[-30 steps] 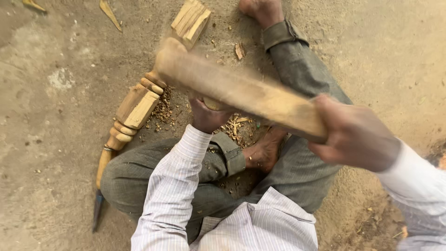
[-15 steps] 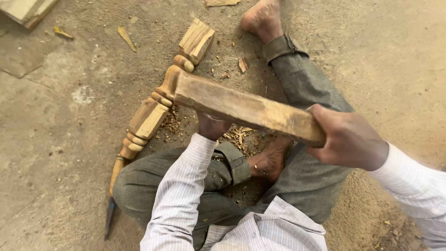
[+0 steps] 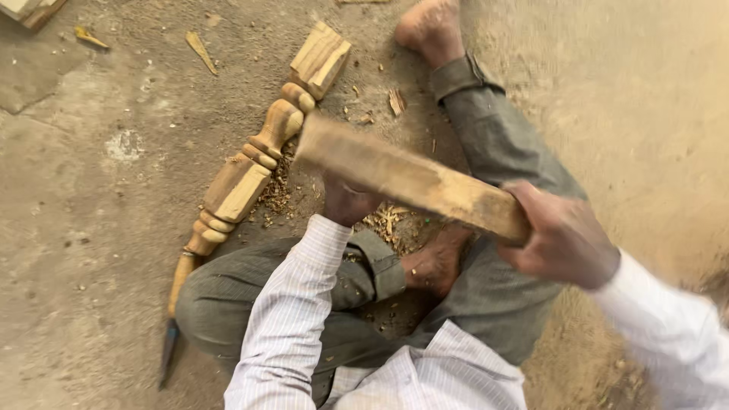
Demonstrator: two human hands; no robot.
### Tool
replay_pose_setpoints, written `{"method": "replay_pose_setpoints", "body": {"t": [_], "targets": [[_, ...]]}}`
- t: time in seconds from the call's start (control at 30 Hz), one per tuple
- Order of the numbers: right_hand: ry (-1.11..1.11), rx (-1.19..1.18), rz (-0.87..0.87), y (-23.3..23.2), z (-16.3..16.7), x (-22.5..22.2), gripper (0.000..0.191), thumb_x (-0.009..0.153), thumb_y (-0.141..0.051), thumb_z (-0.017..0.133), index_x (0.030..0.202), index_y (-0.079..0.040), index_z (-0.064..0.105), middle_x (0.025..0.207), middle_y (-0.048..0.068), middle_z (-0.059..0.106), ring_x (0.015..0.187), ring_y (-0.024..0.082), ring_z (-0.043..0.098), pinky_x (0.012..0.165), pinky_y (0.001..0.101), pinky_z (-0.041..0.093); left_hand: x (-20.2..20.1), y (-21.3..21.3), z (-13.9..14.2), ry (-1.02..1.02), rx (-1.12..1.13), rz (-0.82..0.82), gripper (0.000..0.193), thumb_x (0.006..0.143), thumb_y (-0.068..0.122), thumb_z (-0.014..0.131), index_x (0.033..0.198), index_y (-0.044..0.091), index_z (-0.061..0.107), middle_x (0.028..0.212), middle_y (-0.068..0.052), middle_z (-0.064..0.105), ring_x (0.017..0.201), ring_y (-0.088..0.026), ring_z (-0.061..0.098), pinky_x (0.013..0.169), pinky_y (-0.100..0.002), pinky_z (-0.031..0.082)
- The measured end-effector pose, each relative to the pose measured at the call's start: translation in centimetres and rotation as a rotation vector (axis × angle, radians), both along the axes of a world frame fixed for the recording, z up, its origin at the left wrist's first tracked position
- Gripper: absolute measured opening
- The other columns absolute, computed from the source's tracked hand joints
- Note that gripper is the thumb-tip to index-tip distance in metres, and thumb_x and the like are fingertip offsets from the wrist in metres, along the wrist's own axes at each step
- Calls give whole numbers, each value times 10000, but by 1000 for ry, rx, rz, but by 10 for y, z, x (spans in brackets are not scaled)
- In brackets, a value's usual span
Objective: The person sits on the ground and carves a small cylindrical wooden piece using a chisel and a wooden mallet. They repeatedly strike the chisel to remove wood shavings and shape the piece.
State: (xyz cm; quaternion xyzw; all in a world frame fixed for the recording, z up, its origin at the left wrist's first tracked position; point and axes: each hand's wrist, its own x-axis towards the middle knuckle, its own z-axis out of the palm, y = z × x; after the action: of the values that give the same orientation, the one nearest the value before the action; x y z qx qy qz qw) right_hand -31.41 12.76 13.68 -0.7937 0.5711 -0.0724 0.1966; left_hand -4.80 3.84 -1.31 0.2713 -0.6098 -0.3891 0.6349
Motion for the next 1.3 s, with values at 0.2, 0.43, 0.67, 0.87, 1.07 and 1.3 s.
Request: {"method": "replay_pose_setpoints", "body": {"t": [0.2, 0.43, 0.67, 0.87, 1.07, 1.3], "targets": [[-313, 146, -293, 24, -19, -15, 649, 677, -156, 845, 1230, 23, 556, 895, 130, 712, 683, 226, 720, 581, 366, 599, 1, -10, 8, -13, 189, 202, 212, 901, 134, 799, 1022, 39, 653, 896, -41, 726, 795, -157, 745, 732, -293, 657], [-295, 113, -341, 30, -23, -20, 612, 666, -145, 875, 1178, 13, 578, 926, 132, 728, 794, 215, 735, 678, 350, 582, 5, -8, 16, 9, 160, 87, 189, 936, 126, 817, 945, 64, 639, 832, -40, 684, 722, -128, 682, 649, -283, 586], [-329, 101, -271, 23, -22, -2, 649, 660, -150, 871, 1205, 27, 568, 937, 139, 737, 803, 202, 746, 668, 345, 581, -1, -6, 22, -40, 117, 85, 219, 887, 60, 821, 955, 41, 614, 875, -51, 661, 778, -138, 671, 706, -296, 560], [-384, 45, -228, 20, 15, -5, 498, 693, -169, 871, 1073, -28, 580, 798, 79, 644, 626, 166, 639, 537, 332, 533, -5, -4, 5, -37, 78, 57, 242, 874, 49, 814, 984, 49, 599, 900, -54, 654, 795, -139, 677, 723, -304, 583], [69, 83, -5, 6, 14, 1, 364, 777, -143, 851, 981, -11, 580, 754, 102, 677, 563, 200, 672, 464, 352, 547, -5, -8, -22, -47, 168, 0, 173, 882, 102, 820, 987, 63, 689, 858, -44, 740, 729, -148, 752, 668, -321, 666], [-278, 16, -40, 4, 26, -13, 516, 717, -139, 819, 1128, 43, 568, 826, 125, 681, 579, 178, 685, 467, 335, 539, -7, -7, -24, -103, 84, 63, 211, 886, 106, 803, 1009, 59, 639, 886, -77, 695, 797, -180, 740, 719, -326, 655]]}}
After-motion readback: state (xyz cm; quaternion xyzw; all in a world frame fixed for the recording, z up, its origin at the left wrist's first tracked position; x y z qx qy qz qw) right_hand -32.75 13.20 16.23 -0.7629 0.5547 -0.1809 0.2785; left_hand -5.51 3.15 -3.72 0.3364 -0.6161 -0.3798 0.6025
